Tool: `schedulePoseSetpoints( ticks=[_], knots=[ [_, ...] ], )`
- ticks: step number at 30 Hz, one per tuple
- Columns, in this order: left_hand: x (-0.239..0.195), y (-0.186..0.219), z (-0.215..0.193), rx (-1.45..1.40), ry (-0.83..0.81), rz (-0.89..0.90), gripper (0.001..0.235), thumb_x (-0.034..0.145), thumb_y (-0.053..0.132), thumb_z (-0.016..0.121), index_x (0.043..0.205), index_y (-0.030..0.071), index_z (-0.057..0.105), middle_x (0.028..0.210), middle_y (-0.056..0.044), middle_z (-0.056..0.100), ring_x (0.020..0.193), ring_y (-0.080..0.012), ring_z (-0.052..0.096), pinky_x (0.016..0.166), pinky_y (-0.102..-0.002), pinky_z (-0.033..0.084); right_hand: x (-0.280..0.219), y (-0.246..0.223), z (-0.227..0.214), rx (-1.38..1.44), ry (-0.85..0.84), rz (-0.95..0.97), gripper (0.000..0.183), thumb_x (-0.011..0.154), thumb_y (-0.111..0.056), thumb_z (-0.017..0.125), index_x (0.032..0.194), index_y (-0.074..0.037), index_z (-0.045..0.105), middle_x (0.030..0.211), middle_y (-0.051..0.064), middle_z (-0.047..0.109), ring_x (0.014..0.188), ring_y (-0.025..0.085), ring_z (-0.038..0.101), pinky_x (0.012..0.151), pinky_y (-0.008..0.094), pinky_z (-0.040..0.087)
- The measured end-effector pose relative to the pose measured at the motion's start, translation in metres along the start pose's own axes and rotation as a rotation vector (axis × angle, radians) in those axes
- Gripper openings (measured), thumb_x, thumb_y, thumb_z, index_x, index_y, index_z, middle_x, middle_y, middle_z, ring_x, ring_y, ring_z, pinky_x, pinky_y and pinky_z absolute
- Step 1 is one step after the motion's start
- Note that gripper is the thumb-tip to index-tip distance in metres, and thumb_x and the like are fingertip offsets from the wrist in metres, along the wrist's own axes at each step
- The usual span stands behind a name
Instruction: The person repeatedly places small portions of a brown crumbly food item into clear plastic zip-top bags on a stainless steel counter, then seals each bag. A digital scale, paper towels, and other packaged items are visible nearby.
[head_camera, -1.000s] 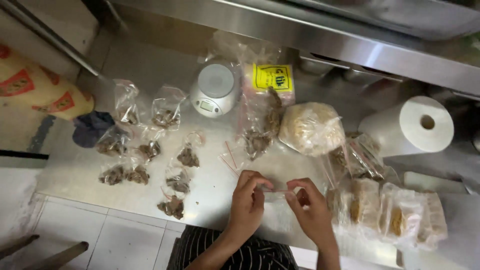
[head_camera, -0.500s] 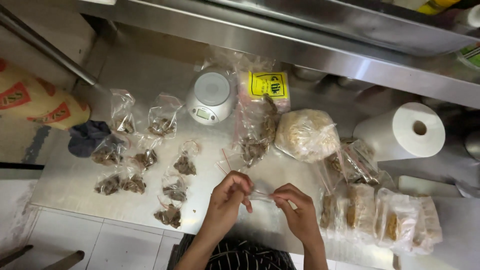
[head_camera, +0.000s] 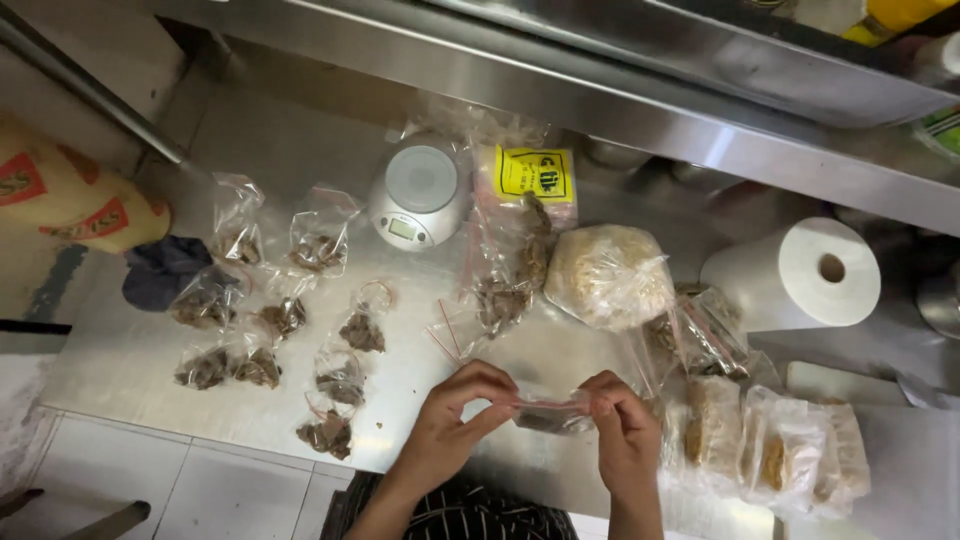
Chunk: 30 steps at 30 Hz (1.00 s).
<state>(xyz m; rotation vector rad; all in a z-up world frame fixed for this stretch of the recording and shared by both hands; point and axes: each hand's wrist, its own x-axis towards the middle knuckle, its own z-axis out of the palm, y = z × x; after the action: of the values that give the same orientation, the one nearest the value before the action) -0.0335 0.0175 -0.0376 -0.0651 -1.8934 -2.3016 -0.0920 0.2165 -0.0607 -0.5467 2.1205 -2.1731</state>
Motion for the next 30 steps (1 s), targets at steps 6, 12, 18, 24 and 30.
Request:
schedulePoseSetpoints(
  ticks=[6, 12, 18, 24, 30],
  knots=[
    [-0.003, 0.011, 0.015, -0.052, 0.144, -0.237, 0.018, 0.089, 0.018, 0.053, 0.085, 0.006, 0.067, 0.089, -0.006, 0.069, 0.086, -0.0154, 0.064, 0.077, -0.027, 0.050, -0.004, 0.003, 0.003, -0.019, 0.023, 0.016, 0.018, 0.088, 0.000, 0.044, 0.073, -0.008, 0.050, 0.075, 0.005, 0.050, 0.064, 0.013, 0.049, 0.051, 0.021, 0.044],
    [-0.005, 0.008, 0.014, -0.124, 0.197, -0.283, 0.020, 0.088, 0.016, 0.055, 0.085, -0.001, 0.066, 0.079, -0.012, 0.071, 0.066, -0.0200, 0.071, 0.062, -0.030, 0.063, -0.005, -0.002, 0.005, 0.107, -0.139, 0.050, 0.009, 0.091, -0.004, 0.050, 0.091, 0.002, 0.057, 0.083, 0.014, 0.058, 0.066, 0.022, 0.066, 0.052, 0.033, 0.068],
    [-0.007, 0.010, 0.014, -0.068, 0.220, -0.303, 0.018, 0.084, 0.017, 0.061, 0.085, 0.001, 0.068, 0.072, -0.011, 0.072, 0.060, -0.0179, 0.072, 0.056, -0.024, 0.059, -0.007, -0.001, 0.008, 0.063, -0.086, 0.072, 0.007, 0.089, -0.004, 0.052, 0.090, 0.000, 0.057, 0.075, 0.011, 0.056, 0.062, 0.020, 0.063, 0.047, 0.031, 0.066],
    [-0.008, 0.012, 0.012, -0.101, 0.268, -0.294, 0.014, 0.084, 0.012, 0.062, 0.083, -0.002, 0.067, 0.073, -0.012, 0.073, 0.058, -0.0189, 0.071, 0.055, -0.026, 0.061, -0.004, -0.011, 0.013, -0.074, -0.165, 0.032, 0.013, 0.086, -0.006, 0.058, 0.096, 0.000, 0.060, 0.077, 0.013, 0.061, 0.063, 0.019, 0.066, 0.053, 0.027, 0.064],
    [-0.003, 0.018, 0.007, 0.014, 0.042, -0.316, 0.039, 0.077, 0.025, 0.058, 0.111, 0.007, 0.058, 0.107, -0.007, 0.069, 0.093, -0.0173, 0.070, 0.068, -0.026, 0.055, -0.001, -0.031, 0.027, 0.044, -0.187, -0.029, 0.009, 0.089, -0.006, 0.053, 0.088, 0.002, 0.058, 0.077, 0.014, 0.058, 0.054, 0.018, 0.064, 0.051, 0.025, 0.064]
  ],
)
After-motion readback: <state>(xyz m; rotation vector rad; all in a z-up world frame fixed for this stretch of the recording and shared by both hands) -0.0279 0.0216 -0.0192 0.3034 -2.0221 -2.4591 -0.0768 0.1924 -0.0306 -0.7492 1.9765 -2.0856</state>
